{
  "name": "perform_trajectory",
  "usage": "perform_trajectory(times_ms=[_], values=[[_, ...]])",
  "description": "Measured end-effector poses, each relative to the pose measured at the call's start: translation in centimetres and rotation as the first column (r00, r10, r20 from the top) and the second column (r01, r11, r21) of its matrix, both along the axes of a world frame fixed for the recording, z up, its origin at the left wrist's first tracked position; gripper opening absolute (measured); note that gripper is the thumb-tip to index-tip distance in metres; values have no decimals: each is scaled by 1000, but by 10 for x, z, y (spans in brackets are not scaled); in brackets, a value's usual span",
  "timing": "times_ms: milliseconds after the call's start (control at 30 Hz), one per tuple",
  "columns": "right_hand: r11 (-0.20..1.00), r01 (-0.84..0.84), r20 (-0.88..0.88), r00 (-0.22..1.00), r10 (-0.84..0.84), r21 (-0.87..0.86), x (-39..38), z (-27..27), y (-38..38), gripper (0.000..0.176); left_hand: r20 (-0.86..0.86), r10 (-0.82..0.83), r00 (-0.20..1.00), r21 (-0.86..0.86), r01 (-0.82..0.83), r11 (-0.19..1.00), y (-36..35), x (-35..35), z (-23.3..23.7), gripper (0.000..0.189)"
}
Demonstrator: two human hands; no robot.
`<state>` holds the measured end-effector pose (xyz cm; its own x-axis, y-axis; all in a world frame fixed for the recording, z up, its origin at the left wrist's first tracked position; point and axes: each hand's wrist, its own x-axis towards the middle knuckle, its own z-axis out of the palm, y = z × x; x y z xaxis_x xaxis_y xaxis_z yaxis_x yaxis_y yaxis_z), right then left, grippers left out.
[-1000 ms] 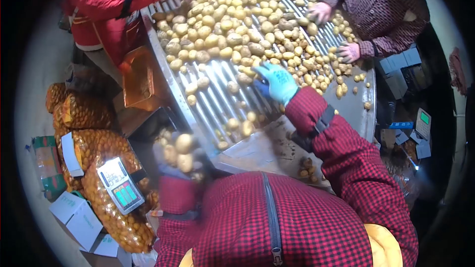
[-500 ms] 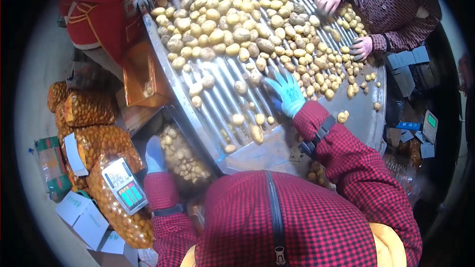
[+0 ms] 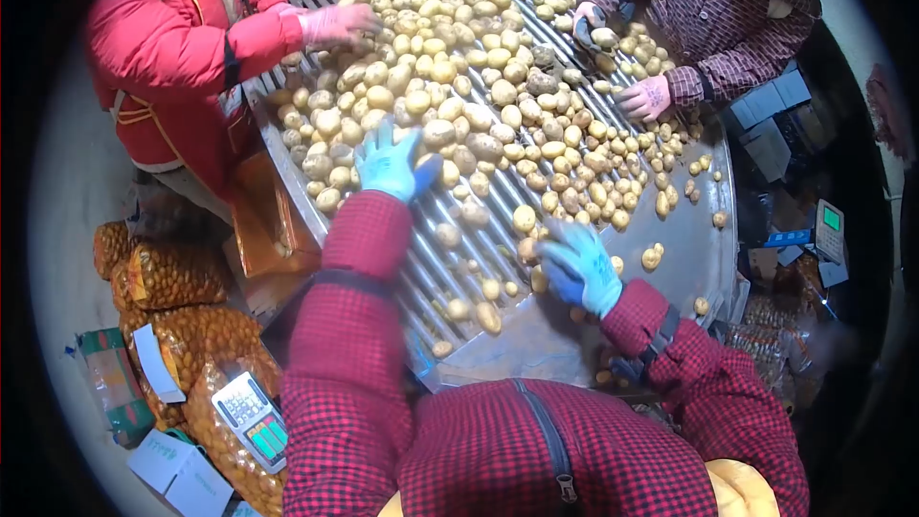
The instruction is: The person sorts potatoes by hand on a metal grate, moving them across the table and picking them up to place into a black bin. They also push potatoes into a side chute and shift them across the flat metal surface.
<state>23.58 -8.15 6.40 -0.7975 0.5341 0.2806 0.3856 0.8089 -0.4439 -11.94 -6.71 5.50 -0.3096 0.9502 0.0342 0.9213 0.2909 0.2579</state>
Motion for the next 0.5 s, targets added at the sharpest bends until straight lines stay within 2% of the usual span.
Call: perform_trajectory(times_ms=[33, 67, 133, 167, 233, 267, 300, 400, 433, 500], values=[[998, 52, 5, 999, -52, 26, -15, 7, 16, 37, -12, 21, 1000, -80, -22, 997, 10, 5, -1, 72], [994, 95, -87, 992, -90, 50, -31, 9, 35, 40, 29, 11, 1000, -162, -6, 987, 14, 15, 20, 66], [990, 136, -57, 989, -138, -37, -65, 9, 78, 48, 48, -93, 994, -149, 99, 984, 12, 23, 25, 59], [991, 124, -76, 989, -128, -53, -84, 14, 97, 55, 31, -119, 992, -41, 120, 992, 9, 24, 9, 55], [969, 156, -92, 980, -176, -190, -124, -7, 145, 69, 17, -97, 995, -12, 97, 995, 5, 22, -2, 60], [963, 110, -89, 987, -135, -246, -143, -11, 167, 73, 40, -69, 997, -28, 70, 997, 4, 21, -2, 62], [936, 117, -33, 990, -135, -331, -161, -9, 179, 74, 34, -92, 995, -45, 93, 995, 3, 16, -5, 62], [960, 140, 227, 970, -84, -241, -209, -24, 197, 78, 124, -73, 990, -36, 78, 996, 4, 12, -3, 68], [956, 218, 402, 907, -126, -194, -216, -4, 178, 77, 135, -49, 990, -30, 53, 998, 6, 14, 4, 69], [967, 233, 377, 909, -179, -102, -221, -22, 167, 72, 100, -49, 994, -136, 63, 989, 14, 16, 21, 63]])
